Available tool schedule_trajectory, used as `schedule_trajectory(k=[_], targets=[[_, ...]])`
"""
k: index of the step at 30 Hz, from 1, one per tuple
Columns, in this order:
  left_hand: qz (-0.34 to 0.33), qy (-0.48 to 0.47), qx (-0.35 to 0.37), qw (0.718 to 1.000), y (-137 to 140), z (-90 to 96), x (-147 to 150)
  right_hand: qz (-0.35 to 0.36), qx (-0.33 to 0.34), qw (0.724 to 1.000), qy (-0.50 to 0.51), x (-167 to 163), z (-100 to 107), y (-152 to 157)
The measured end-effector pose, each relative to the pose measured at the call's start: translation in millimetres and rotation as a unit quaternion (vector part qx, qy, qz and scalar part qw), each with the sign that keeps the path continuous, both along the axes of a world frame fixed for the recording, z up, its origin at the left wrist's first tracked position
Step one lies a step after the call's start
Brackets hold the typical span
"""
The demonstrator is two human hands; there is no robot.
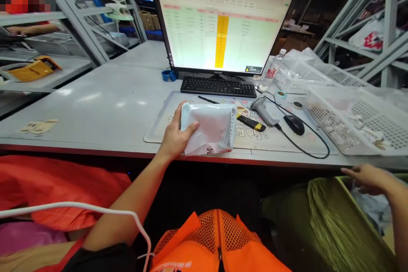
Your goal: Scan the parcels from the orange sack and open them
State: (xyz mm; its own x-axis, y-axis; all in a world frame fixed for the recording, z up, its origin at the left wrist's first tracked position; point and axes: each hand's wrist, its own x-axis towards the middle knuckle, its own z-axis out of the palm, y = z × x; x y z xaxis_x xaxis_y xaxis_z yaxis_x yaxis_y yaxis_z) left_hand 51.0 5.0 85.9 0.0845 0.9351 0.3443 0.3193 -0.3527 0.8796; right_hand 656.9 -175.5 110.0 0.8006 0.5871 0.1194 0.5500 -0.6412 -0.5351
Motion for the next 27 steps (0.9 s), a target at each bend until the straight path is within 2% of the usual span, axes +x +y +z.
schedule_trajectory(k=[1,2,3,5,7,10,13,15,17,20,24,27], targets=[[-0.005,-0.002,0.0,1.0,0.2,0.0,-1.3,0.001,-0.06,0.998,0.022,-10.7,4.3,-0.6],[-0.013,-0.004,0.001,1.0,0.1,0.5,-1.2,0.016,-0.086,0.996,0.029,-25.9,11.0,-0.2],[-0.024,-0.008,0.005,1.0,-0.4,1.3,0.7,0.048,-0.072,0.996,0.026,-46.4,18.9,1.8],[-0.052,-0.022,0.018,0.998,-2.6,3.4,9.3,0.151,0.076,0.985,0.038,-103.8,33.0,12.8],[-0.079,-0.033,0.037,0.996,-6.3,5.1,21.9,0.263,0.17,0.934,0.174,-174.9,38.3,34.7],[-0.113,-0.024,0.047,0.992,-12.8,5.7,36.8,0.361,0.232,0.839,0.333,-272.6,26.7,80.1],[-0.118,-0.032,0.015,0.992,-17.0,6.4,36.6,0.385,0.295,0.811,0.327,-333.1,6.1,114.5],[-0.068,-0.057,-0.005,0.996,-18.2,8.6,29.4,0.404,0.308,0.803,0.311,-354.5,-3.8,125.4],[0.02,-0.063,0.0,0.998,-18.3,12.5,21.0,0.427,0.309,0.794,0.304,-366.6,-9.3,131.2],[0.116,-0.019,0.03,0.993,-14.8,19.3,11.7,0.435,0.311,0.792,0.294,-375.5,-14.0,139.1],[0.115,0.02,0.033,0.993,-1.3,23.9,6.8,0.412,0.291,0.796,0.336,-375.8,-21.1,151.5],[0.106,0.043,0.029,0.993,9.0,24.0,6.9,0.425,0.25,0.77,0.406,-367.3,-25.5,157.0]])
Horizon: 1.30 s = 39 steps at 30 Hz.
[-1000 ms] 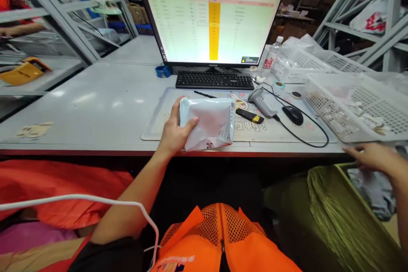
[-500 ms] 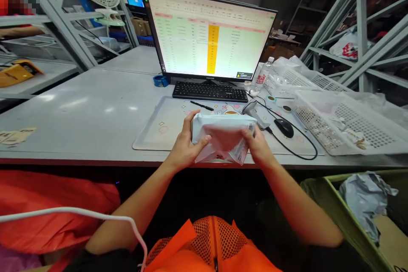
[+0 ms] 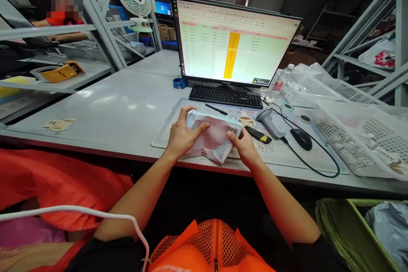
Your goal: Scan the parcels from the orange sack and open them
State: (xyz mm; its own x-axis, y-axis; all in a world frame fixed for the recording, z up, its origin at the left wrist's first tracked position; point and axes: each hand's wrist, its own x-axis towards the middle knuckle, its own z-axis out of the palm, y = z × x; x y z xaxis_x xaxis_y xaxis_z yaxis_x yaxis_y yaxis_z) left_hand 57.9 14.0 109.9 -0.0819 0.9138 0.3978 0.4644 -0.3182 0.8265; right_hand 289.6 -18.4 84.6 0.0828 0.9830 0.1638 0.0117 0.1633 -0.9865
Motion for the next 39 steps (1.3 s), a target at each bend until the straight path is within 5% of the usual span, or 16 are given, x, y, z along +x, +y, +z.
schedule_trajectory(k=[4,12,16,18,20,22,24,27,32,37,39], targets=[[0.04,0.009,-0.009,0.999,3.1,5.3,5.6,0.041,-0.066,0.997,0.007,9.4,-0.9,-2.1],[0.014,0.082,-0.036,0.996,14.3,14.5,12.9,0.044,0.014,0.999,0.01,-3.5,-9.4,-2.0],[0.019,0.094,-0.073,0.993,18.0,11.9,4.6,0.11,-0.01,0.989,-0.095,28.5,-2.9,2.8],[0.043,0.105,-0.073,0.991,15.1,14.1,0.3,0.064,-0.002,0.976,-0.21,65.2,7.5,9.1],[0.071,0.126,-0.066,0.987,11.6,17.4,-2.1,-0.084,0.0,0.932,-0.354,106.6,17.4,20.0],[0.087,0.144,-0.055,0.984,9.7,19.8,-1.4,-0.205,-0.053,0.849,-0.484,140.1,21.9,34.7],[0.089,0.153,-0.041,0.983,9.6,19.8,2.7,-0.223,-0.146,0.781,-0.565,157.0,19.5,51.0],[0.087,0.151,-0.009,0.985,10.6,15.8,11.0,-0.201,-0.237,0.749,-0.585,155.2,10.1,71.9],[0.094,0.141,0.013,0.986,11.3,7.5,8.7,-0.204,-0.246,0.762,-0.563,146.8,29.4,71.4],[0.101,0.131,-0.001,0.986,18.6,6.5,-2.4,-0.002,-0.114,0.891,-0.439,152.1,87.0,3.2],[0.092,0.128,-0.001,0.987,23.1,8.0,-0.6,0.043,-0.014,0.897,-0.44,144.6,103.4,-27.7]])
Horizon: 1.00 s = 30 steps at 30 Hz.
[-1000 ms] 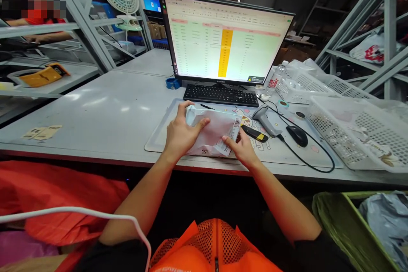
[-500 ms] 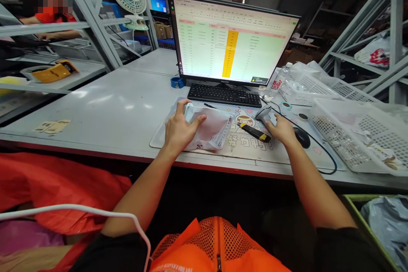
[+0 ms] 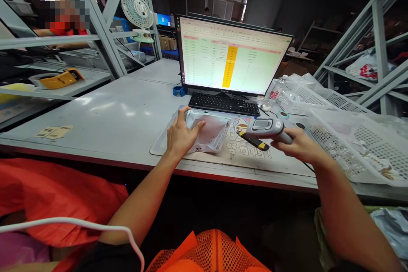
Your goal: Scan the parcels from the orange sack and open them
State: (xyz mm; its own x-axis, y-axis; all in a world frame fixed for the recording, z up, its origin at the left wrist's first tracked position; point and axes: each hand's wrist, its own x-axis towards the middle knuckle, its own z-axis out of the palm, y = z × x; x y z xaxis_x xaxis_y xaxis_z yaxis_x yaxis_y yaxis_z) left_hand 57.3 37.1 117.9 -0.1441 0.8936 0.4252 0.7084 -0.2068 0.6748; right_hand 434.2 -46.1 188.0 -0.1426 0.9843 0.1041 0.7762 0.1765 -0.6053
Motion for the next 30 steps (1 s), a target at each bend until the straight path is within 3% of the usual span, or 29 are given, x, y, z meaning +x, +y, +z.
schedule_trajectory(k=[4,8,12,14,18,21,26,30], targets=[[-0.021,-0.009,0.006,1.0,4.7,2.6,11.3,0.042,0.086,0.993,-0.073,-22.6,12.2,-34.5],[-0.032,-0.021,-0.008,0.999,4.4,1.7,15.3,0.024,0.104,0.989,-0.102,-24.9,6.2,-32.3],[-0.026,-0.075,-0.074,0.994,20.1,-5.6,-4.4,-0.041,0.11,0.986,-0.122,1.6,-20.7,4.5],[-0.041,-0.146,-0.115,0.982,35.6,-14.2,-23.9,-0.089,0.076,0.981,-0.154,18.5,-43.7,33.8],[-0.131,-0.299,-0.192,0.926,62.7,-42.5,-67.7,-0.197,-0.029,0.948,-0.247,38.4,-92.8,84.9],[-0.158,-0.312,-0.192,0.917,71.5,-67.1,-87.4,-0.244,-0.041,0.93,-0.272,39.0,-115.9,101.2],[-0.139,-0.267,-0.131,0.945,78.5,-94.2,-89.8,-0.291,-0.001,0.912,-0.289,18.6,-111.3,118.1],[-0.124,-0.239,-0.117,0.956,81.0,-101.1,-90.0,-0.182,0.058,0.949,-0.249,-25.1,-96.8,158.8]])
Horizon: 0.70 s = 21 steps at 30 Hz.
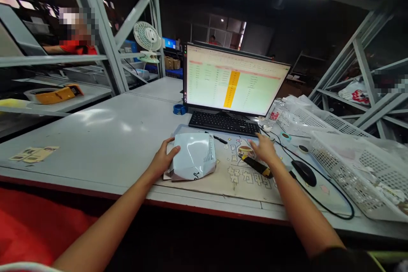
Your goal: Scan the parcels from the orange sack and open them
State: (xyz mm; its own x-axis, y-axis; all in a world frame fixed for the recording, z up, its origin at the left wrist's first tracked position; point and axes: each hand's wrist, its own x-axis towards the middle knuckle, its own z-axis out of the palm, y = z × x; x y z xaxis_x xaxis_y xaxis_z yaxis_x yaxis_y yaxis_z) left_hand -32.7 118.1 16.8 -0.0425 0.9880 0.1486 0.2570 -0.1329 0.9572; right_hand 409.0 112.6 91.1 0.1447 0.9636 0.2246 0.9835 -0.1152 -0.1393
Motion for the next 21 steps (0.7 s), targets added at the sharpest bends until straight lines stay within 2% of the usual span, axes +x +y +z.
schedule_trajectory(k=[2,4,6,8,10,15,18,21], targets=[[-0.002,0.009,0.005,1.0,0.4,-0.9,-1.4,0.035,-0.025,0.999,0.014,-20.9,-1.2,28.6],[-0.008,0.016,0.009,1.0,-0.3,-0.4,-2.2,0.03,-0.044,0.998,0.021,-34.9,-5.7,54.4],[-0.012,0.022,0.005,1.0,-2.4,1.7,-2.0,0.009,-0.031,0.999,0.025,-42.9,-9.3,72.2],[-0.014,0.023,-0.01,1.0,-5.2,4.5,-1.2,-0.018,0.012,0.999,0.027,-47.2,-11.5,80.9],[-0.016,0.021,-0.019,0.999,-7.4,6.7,-0.6,-0.028,0.025,0.999,0.035,-49.3,-14.4,82.9],[-0.017,0.026,-0.012,0.999,-8.0,6.4,-1.1,0.01,-0.039,0.997,0.065,-52.0,-19.0,79.3],[-0.026,0.014,-0.012,1.0,-8.4,6.2,-1.5,0.025,-0.027,0.995,0.098,-68.0,-6.5,75.7],[-0.057,-0.018,0.006,0.998,-13.3,10.7,-1.8,0.094,-0.033,0.984,0.147,-101.1,13.1,61.7]])
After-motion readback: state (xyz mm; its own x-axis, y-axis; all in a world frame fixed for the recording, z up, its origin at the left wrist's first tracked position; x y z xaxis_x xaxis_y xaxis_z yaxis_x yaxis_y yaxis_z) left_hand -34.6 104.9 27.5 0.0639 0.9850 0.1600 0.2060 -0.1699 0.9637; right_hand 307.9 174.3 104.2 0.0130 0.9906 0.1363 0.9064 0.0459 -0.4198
